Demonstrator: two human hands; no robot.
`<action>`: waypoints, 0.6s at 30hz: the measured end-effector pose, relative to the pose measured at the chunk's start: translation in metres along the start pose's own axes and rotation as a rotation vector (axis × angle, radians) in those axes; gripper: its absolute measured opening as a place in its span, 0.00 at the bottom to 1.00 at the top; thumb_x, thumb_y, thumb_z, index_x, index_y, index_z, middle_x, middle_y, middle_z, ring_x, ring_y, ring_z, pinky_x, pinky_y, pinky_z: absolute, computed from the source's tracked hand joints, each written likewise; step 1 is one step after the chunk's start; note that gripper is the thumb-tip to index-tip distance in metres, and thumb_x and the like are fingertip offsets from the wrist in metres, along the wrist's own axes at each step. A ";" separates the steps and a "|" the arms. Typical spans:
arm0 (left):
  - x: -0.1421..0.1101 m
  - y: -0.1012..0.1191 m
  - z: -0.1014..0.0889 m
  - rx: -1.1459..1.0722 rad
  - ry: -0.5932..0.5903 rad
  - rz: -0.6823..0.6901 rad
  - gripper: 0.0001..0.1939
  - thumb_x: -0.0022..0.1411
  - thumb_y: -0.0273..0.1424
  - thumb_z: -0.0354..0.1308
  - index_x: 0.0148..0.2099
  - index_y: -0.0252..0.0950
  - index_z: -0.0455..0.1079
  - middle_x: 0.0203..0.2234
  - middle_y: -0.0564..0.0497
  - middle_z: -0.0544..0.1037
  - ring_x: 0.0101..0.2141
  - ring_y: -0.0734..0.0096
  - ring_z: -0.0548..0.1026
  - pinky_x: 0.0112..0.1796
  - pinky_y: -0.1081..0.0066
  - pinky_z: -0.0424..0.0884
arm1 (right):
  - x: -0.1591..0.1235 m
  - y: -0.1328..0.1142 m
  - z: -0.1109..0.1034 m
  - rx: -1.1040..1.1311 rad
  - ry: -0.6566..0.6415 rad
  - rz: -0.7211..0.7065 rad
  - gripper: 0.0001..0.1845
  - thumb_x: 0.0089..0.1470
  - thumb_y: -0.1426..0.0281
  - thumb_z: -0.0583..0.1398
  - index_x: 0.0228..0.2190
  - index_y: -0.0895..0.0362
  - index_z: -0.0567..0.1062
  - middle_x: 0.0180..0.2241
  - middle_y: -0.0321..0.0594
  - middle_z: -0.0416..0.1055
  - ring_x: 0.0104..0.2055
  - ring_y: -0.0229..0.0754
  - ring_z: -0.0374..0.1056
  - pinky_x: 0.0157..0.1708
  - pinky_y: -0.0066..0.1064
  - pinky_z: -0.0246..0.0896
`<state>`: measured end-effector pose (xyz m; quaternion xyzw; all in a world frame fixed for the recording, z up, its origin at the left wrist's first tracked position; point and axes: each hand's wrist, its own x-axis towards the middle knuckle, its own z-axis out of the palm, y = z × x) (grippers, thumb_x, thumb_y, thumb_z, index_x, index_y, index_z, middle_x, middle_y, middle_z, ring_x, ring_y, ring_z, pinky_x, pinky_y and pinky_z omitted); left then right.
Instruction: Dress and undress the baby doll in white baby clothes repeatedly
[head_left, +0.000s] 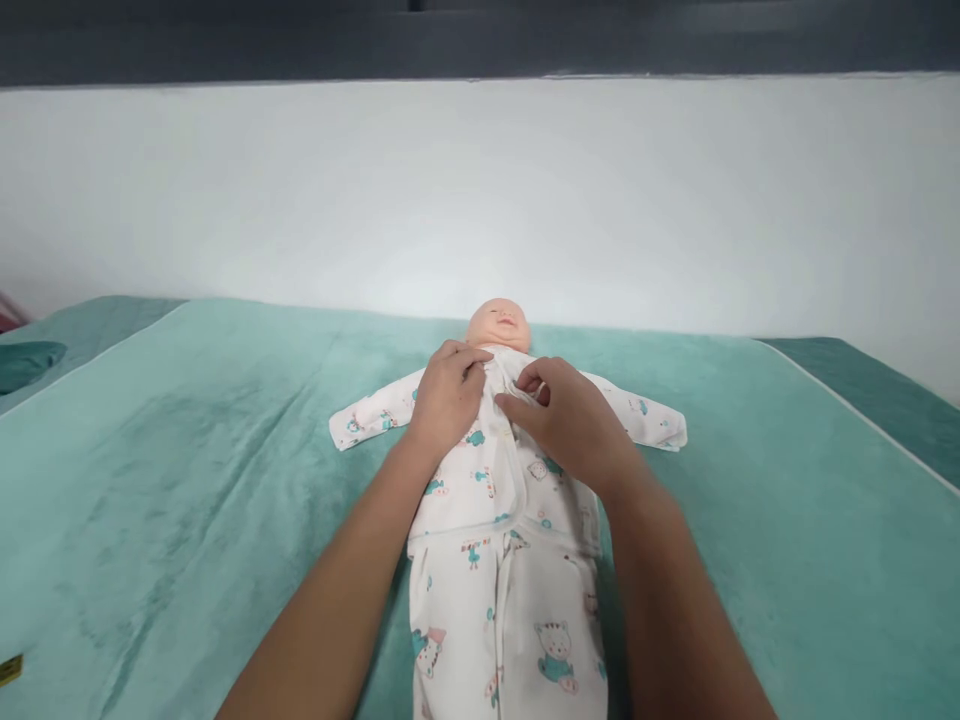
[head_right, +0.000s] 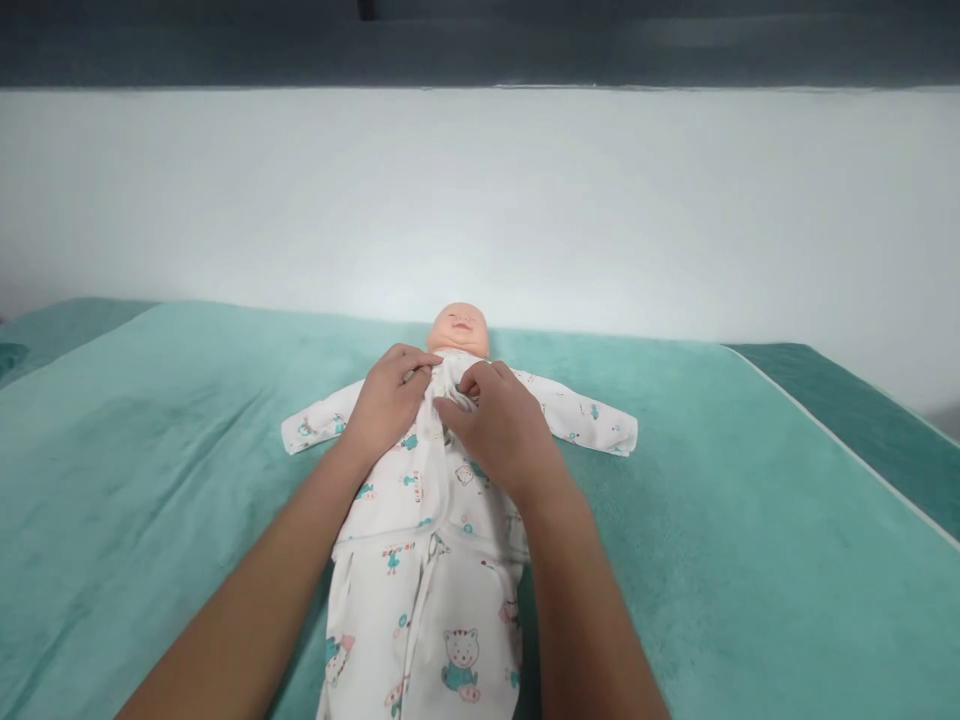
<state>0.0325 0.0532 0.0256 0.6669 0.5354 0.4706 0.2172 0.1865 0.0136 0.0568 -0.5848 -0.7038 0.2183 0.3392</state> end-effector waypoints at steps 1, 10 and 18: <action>-0.002 0.001 -0.001 -0.026 0.007 -0.005 0.13 0.61 0.25 0.50 0.41 0.37 0.77 0.41 0.48 0.74 0.41 0.67 0.73 0.47 0.67 0.67 | -0.001 -0.001 -0.001 -0.033 -0.001 -0.017 0.08 0.49 0.63 0.60 0.28 0.53 0.68 0.32 0.36 0.67 0.30 0.39 0.61 0.29 0.32 0.54; -0.021 0.014 -0.015 -0.166 -0.110 -0.005 0.07 0.61 0.32 0.56 0.34 0.39 0.74 0.34 0.51 0.73 0.33 0.71 0.69 0.34 0.72 0.64 | 0.000 0.004 -0.010 0.331 -0.100 0.169 0.11 0.52 0.60 0.58 0.25 0.54 0.71 0.20 0.32 0.61 0.18 0.34 0.52 0.17 0.29 0.48; -0.022 0.013 -0.021 -0.271 -0.247 -0.120 0.09 0.58 0.39 0.61 0.35 0.38 0.73 0.25 0.55 0.68 0.26 0.76 0.62 0.27 0.74 0.59 | 0.002 0.011 -0.007 0.470 -0.115 0.149 0.12 0.51 0.60 0.61 0.27 0.55 0.76 0.22 0.31 0.64 0.23 0.33 0.54 0.23 0.27 0.49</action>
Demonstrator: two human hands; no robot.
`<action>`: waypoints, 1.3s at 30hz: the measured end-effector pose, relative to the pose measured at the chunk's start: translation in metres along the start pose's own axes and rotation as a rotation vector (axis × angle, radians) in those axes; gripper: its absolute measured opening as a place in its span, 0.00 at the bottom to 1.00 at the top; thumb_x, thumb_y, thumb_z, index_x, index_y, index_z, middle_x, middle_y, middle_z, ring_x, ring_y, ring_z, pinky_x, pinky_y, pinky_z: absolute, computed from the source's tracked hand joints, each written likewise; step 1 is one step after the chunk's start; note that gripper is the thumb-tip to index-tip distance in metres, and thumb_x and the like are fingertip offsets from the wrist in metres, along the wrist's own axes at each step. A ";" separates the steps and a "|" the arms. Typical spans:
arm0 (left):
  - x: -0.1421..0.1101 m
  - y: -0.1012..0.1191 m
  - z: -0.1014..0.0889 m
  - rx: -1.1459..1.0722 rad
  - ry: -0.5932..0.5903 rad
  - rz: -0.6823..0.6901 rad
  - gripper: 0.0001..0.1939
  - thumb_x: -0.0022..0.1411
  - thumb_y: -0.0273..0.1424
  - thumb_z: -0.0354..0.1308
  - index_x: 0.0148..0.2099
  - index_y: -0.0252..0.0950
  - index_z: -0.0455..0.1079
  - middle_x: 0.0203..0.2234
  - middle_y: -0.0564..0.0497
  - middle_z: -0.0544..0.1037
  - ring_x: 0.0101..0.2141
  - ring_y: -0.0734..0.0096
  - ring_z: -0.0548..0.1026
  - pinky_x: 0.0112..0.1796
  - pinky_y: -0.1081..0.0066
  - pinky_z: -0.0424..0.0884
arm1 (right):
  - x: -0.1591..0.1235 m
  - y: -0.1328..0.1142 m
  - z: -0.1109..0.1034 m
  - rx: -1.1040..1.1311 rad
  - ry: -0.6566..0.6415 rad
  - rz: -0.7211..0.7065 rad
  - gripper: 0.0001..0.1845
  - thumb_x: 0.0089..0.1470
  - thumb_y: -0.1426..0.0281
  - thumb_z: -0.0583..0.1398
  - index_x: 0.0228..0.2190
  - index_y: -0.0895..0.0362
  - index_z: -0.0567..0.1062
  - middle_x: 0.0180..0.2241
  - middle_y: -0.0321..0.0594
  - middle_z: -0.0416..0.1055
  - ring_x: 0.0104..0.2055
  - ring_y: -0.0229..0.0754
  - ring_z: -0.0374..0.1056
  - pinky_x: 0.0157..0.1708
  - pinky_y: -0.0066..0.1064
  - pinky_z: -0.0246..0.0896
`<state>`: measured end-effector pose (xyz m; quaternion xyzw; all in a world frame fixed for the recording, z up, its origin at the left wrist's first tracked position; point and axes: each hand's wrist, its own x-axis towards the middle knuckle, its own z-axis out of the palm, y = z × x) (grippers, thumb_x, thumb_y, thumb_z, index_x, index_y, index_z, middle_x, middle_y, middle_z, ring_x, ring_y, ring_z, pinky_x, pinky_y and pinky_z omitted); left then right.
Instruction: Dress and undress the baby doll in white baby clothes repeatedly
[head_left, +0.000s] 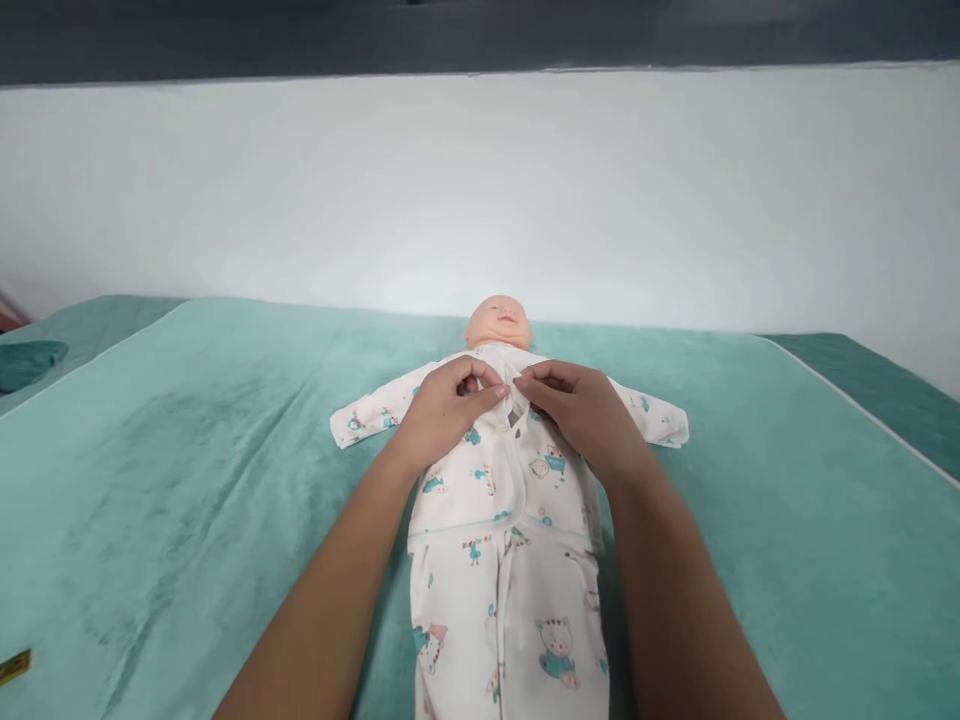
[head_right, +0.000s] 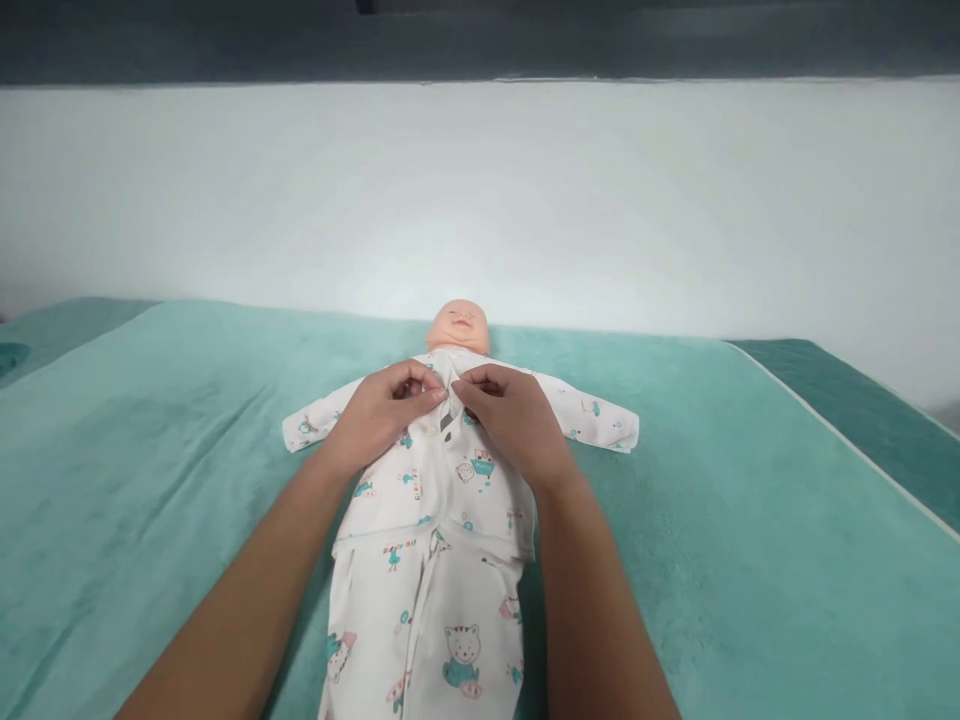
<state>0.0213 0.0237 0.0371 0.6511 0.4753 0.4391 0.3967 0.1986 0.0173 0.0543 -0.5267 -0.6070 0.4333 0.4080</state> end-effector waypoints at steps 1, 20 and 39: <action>0.000 0.000 0.000 -0.036 -0.004 -0.025 0.09 0.58 0.39 0.61 0.35 0.38 0.73 0.25 0.55 0.67 0.25 0.76 0.62 0.26 0.74 0.58 | 0.001 0.001 0.000 0.026 -0.018 -0.009 0.11 0.51 0.60 0.62 0.28 0.55 0.77 0.23 0.32 0.65 0.24 0.33 0.55 0.24 0.27 0.49; 0.000 0.008 0.004 -0.202 -0.045 -0.048 0.07 0.59 0.34 0.59 0.39 0.39 0.70 0.26 0.55 0.70 0.25 0.78 0.64 0.26 0.76 0.59 | 0.005 0.010 -0.003 0.193 -0.071 0.020 0.17 0.43 0.59 0.68 0.35 0.56 0.80 0.27 0.35 0.72 0.29 0.36 0.65 0.30 0.29 0.60; -0.001 0.012 0.010 -0.191 0.009 -0.072 0.13 0.53 0.26 0.56 0.43 0.39 0.66 0.25 0.58 0.70 0.23 0.78 0.65 0.25 0.76 0.61 | 0.001 0.000 0.004 -0.029 -0.141 -0.041 0.16 0.42 0.67 0.66 0.36 0.53 0.73 0.26 0.32 0.69 0.23 0.33 0.60 0.16 0.23 0.51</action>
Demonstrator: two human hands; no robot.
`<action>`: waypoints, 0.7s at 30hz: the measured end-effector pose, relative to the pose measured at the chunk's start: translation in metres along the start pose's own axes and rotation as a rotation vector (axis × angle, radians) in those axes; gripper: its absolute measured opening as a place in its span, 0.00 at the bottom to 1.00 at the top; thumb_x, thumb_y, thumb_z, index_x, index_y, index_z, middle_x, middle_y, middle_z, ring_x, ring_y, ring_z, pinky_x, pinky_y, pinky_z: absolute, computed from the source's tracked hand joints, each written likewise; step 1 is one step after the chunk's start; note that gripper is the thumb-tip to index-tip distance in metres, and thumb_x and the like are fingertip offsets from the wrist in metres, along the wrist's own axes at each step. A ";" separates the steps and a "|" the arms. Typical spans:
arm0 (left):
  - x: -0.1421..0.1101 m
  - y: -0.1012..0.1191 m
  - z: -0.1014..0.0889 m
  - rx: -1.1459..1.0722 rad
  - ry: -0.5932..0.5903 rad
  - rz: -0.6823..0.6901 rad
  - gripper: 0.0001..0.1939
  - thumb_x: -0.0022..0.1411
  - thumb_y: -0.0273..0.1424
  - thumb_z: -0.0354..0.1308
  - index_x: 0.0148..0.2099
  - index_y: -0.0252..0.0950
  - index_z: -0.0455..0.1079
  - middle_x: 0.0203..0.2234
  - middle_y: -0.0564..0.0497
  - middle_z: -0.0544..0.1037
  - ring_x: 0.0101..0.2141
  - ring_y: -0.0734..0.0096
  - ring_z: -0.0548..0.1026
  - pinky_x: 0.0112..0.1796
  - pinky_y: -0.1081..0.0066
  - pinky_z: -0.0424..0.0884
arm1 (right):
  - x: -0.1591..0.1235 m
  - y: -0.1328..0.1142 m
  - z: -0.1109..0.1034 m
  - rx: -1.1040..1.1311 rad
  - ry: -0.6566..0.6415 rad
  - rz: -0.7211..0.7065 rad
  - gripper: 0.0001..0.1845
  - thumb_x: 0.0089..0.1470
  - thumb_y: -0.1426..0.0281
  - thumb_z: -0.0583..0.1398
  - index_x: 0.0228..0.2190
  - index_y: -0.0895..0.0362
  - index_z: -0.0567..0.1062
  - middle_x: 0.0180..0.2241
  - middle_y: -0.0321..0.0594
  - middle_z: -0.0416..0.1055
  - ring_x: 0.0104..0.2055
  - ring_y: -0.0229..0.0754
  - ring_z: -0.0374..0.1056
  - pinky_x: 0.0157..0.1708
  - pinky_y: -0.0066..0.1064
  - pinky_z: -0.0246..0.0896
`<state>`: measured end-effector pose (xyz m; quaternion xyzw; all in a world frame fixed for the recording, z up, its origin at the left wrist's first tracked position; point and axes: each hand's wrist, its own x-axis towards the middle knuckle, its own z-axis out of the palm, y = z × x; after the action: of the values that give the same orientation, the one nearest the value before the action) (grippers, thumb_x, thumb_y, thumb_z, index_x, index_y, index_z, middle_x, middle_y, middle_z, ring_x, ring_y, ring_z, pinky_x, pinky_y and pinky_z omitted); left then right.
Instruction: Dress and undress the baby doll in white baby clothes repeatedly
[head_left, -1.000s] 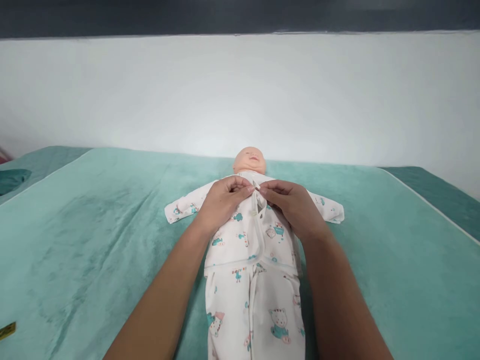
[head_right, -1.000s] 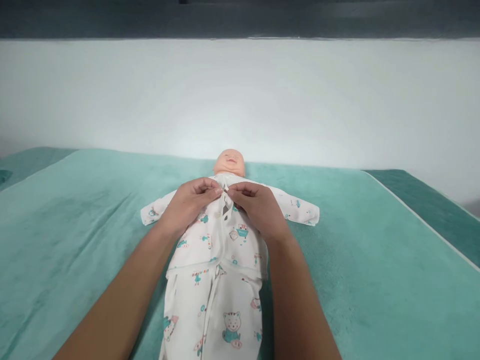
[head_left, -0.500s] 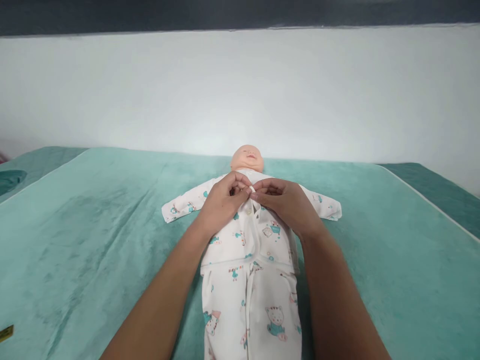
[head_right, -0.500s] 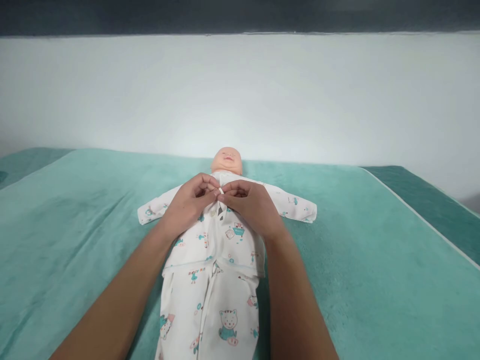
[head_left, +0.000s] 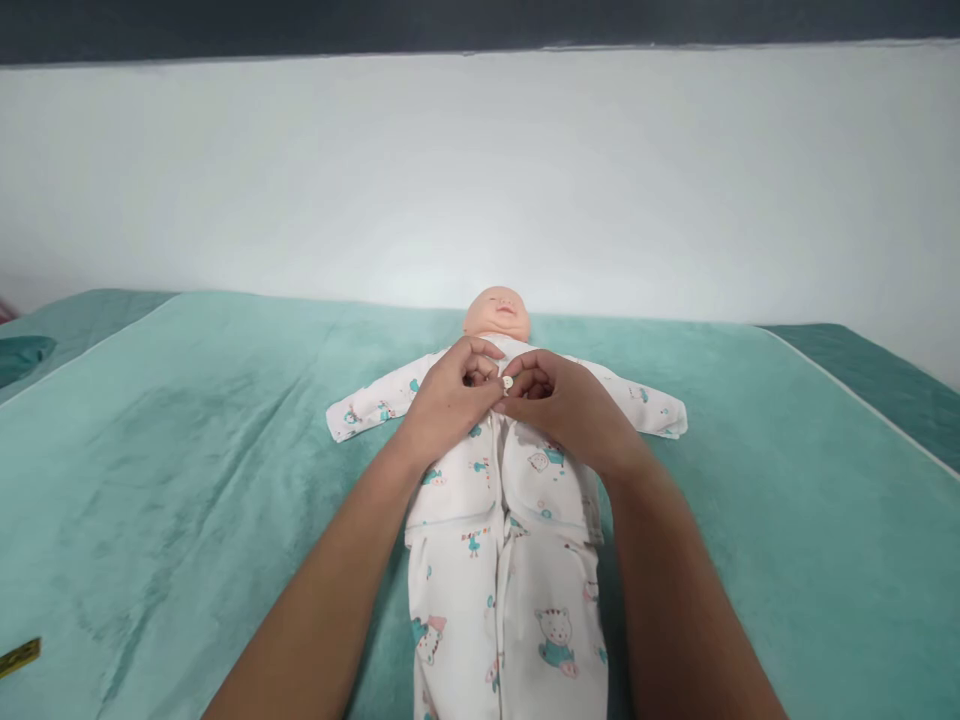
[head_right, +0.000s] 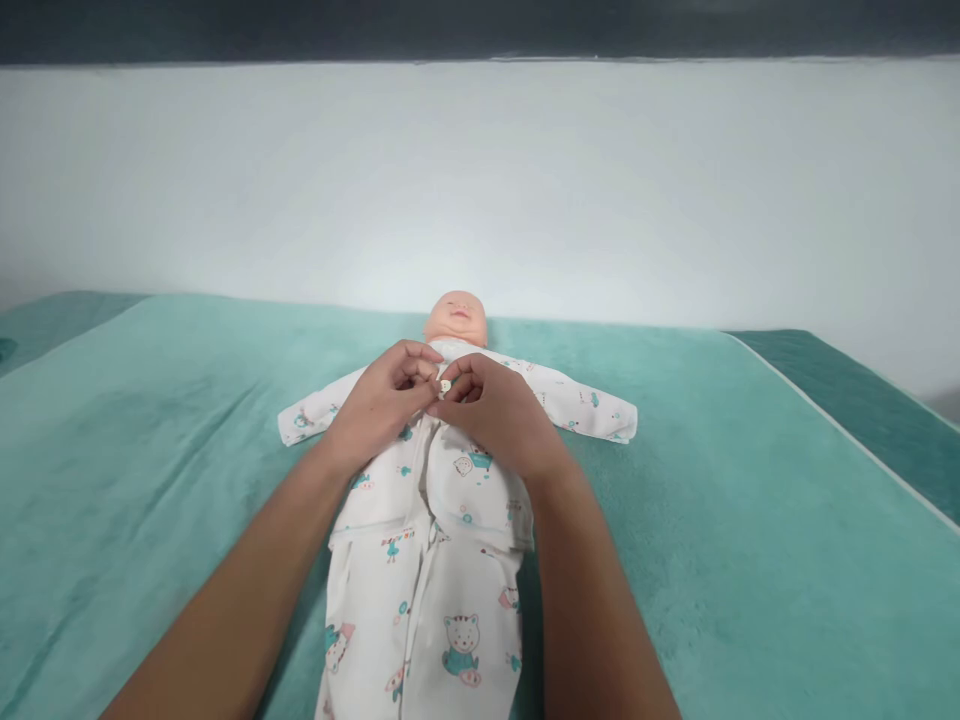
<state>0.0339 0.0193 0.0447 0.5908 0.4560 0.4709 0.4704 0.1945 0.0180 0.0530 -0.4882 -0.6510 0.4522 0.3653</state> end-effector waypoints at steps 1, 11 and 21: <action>0.000 0.001 0.000 -0.036 0.001 -0.016 0.13 0.53 0.25 0.56 0.42 0.39 0.66 0.25 0.58 0.70 0.22 0.79 0.64 0.24 0.76 0.60 | 0.000 0.000 -0.001 0.018 -0.008 0.000 0.17 0.42 0.66 0.67 0.37 0.53 0.73 0.27 0.32 0.69 0.23 0.33 0.60 0.16 0.23 0.52; 0.006 -0.012 -0.003 0.225 0.087 0.136 0.16 0.54 0.25 0.53 0.46 0.39 0.72 0.46 0.48 0.73 0.46 0.67 0.72 0.45 0.69 0.69 | 0.008 0.010 0.006 0.206 0.225 -0.069 0.08 0.52 0.64 0.60 0.31 0.56 0.73 0.22 0.32 0.66 0.23 0.33 0.58 0.24 0.27 0.54; 0.016 -0.020 -0.007 0.636 -0.016 0.272 0.28 0.62 0.27 0.42 0.64 0.39 0.60 0.62 0.49 0.66 0.62 0.61 0.60 0.61 0.58 0.56 | 0.021 0.021 0.014 -0.257 0.255 -0.287 0.16 0.58 0.66 0.52 0.43 0.53 0.75 0.50 0.41 0.73 0.54 0.47 0.64 0.54 0.41 0.56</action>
<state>0.0277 0.0390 0.0278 0.7669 0.4933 0.3589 0.1995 0.1825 0.0369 0.0296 -0.4862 -0.7147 0.2435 0.4401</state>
